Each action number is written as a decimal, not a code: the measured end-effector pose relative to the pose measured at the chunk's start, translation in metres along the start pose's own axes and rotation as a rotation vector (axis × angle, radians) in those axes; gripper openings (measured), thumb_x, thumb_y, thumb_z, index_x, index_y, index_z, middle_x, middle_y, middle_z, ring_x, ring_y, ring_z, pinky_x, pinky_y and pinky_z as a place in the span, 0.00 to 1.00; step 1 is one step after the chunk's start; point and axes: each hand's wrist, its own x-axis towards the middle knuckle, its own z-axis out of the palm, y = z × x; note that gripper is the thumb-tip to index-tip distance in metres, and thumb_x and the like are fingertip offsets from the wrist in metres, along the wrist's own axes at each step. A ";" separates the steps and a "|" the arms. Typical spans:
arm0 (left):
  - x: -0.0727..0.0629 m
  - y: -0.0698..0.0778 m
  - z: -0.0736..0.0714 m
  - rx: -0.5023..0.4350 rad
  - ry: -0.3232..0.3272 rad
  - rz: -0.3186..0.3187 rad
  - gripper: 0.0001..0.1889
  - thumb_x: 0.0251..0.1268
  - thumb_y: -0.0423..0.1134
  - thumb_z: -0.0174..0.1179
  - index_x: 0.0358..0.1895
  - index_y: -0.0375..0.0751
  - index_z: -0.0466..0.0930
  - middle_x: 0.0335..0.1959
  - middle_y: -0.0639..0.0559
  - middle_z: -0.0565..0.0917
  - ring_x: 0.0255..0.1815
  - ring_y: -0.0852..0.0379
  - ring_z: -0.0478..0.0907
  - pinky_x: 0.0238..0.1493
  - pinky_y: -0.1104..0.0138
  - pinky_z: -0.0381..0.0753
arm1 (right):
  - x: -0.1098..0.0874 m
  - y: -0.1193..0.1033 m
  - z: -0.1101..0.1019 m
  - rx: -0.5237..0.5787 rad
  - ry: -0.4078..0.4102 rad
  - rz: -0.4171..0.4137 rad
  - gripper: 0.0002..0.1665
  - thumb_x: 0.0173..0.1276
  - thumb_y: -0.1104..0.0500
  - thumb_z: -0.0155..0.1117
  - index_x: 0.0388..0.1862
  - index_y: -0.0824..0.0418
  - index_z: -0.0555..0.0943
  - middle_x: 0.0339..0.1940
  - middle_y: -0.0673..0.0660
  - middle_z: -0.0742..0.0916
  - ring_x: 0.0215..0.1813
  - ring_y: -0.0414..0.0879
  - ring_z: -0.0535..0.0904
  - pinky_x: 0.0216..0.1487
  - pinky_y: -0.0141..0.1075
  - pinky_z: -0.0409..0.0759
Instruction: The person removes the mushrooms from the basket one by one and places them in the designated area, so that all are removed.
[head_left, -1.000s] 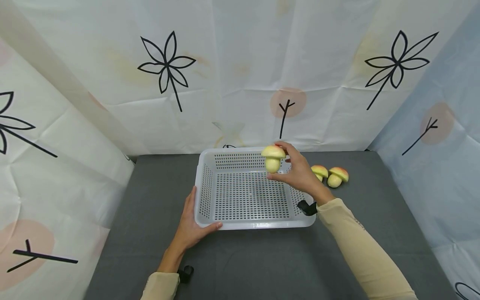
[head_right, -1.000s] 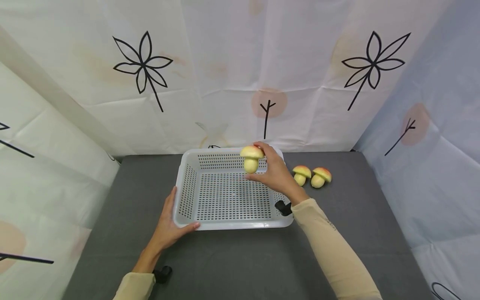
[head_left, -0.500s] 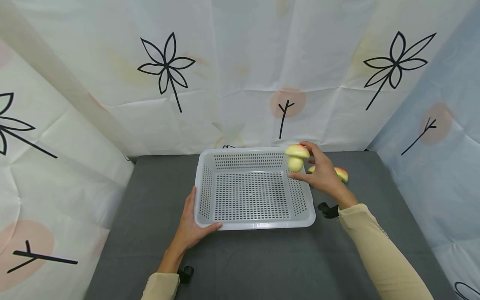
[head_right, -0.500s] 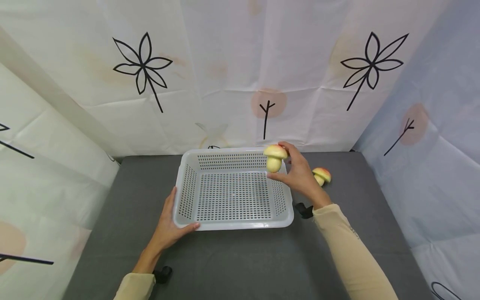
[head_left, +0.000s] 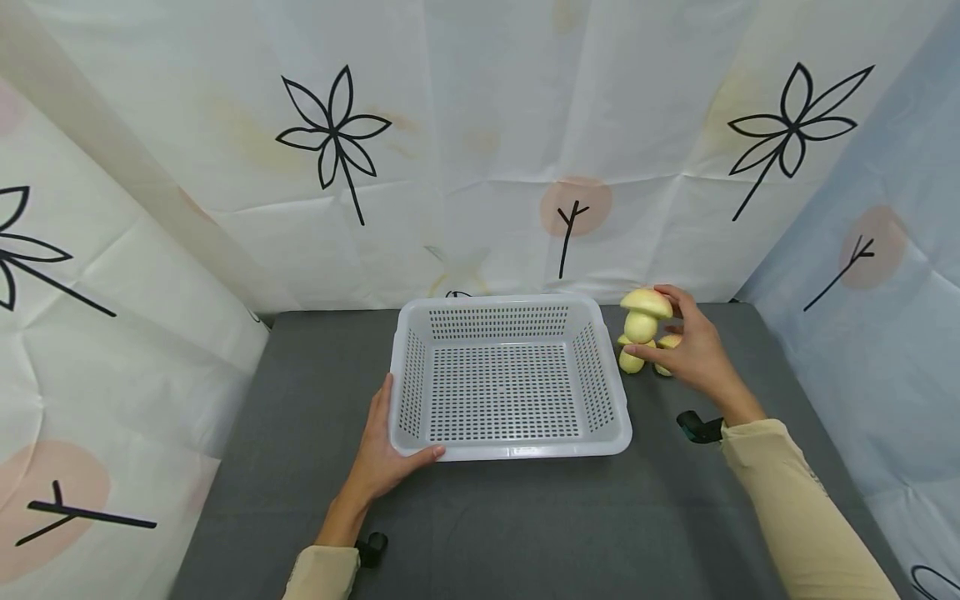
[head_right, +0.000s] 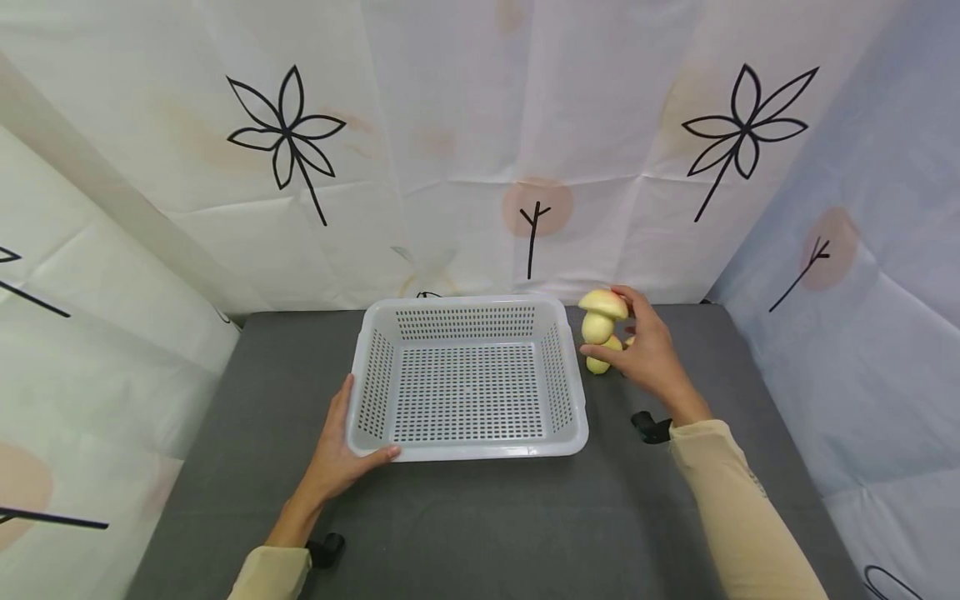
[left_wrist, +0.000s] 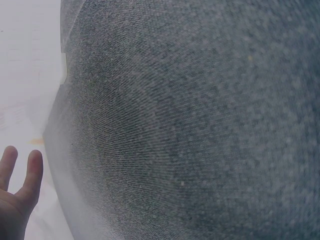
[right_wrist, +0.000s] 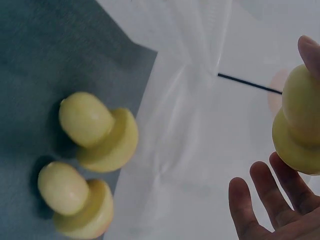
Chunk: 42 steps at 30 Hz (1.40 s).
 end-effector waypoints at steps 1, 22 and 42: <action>0.000 0.000 0.000 0.002 0.001 0.001 0.71 0.40 0.47 0.84 0.84 0.52 0.38 0.80 0.44 0.50 0.71 0.39 0.61 0.64 0.39 0.63 | -0.002 0.002 -0.003 -0.005 0.003 0.012 0.57 0.58 0.60 0.81 0.80 0.61 0.56 0.67 0.69 0.73 0.58 0.68 0.76 0.57 0.52 0.74; 0.000 -0.002 0.000 0.001 -0.001 0.009 0.71 0.40 0.47 0.85 0.84 0.52 0.38 0.81 0.46 0.50 0.71 0.41 0.62 0.65 0.41 0.65 | -0.036 0.087 -0.043 -0.098 0.100 0.230 0.57 0.64 0.58 0.76 0.80 0.70 0.49 0.66 0.79 0.67 0.63 0.74 0.65 0.54 0.63 0.65; 0.001 -0.001 -0.001 -0.002 -0.009 0.007 0.71 0.41 0.47 0.85 0.84 0.53 0.37 0.80 0.46 0.50 0.70 0.41 0.62 0.65 0.41 0.65 | -0.041 0.154 -0.028 -0.128 0.050 0.472 0.60 0.65 0.53 0.75 0.79 0.73 0.46 0.69 0.84 0.61 0.66 0.79 0.60 0.61 0.68 0.60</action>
